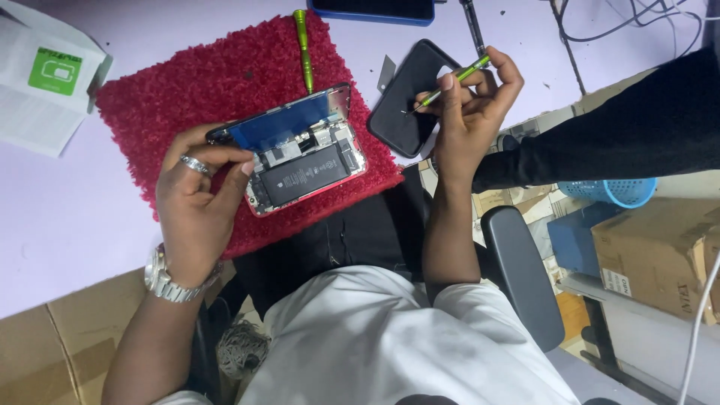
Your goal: Securing internal components of a smartphone using a screwdriver during a repair process.
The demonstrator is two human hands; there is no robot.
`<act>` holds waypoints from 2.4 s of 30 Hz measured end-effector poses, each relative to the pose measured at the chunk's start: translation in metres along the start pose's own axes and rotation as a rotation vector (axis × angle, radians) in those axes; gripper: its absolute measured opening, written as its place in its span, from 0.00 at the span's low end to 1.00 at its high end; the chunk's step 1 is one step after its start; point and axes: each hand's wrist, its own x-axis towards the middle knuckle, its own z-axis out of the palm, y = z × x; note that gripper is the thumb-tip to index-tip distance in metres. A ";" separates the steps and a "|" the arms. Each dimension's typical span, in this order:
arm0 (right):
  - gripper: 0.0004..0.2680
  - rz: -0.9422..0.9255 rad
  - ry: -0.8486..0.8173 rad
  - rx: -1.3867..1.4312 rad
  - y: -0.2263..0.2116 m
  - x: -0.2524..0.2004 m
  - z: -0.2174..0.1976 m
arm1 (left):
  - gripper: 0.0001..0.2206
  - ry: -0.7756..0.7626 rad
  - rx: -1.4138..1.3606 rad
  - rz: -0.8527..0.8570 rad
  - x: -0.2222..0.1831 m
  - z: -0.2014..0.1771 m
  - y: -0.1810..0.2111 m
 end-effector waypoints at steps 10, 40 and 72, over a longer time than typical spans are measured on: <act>0.17 0.016 -0.013 0.079 -0.027 -0.020 0.033 | 0.08 0.017 0.001 -0.023 0.005 0.001 0.005; 0.19 0.095 -0.086 0.302 -0.032 -0.074 0.129 | 0.08 0.010 -0.106 0.104 0.004 0.010 0.002; 0.19 0.023 -0.113 0.225 -0.031 -0.077 0.126 | 0.09 0.017 -0.094 0.114 0.003 0.012 0.000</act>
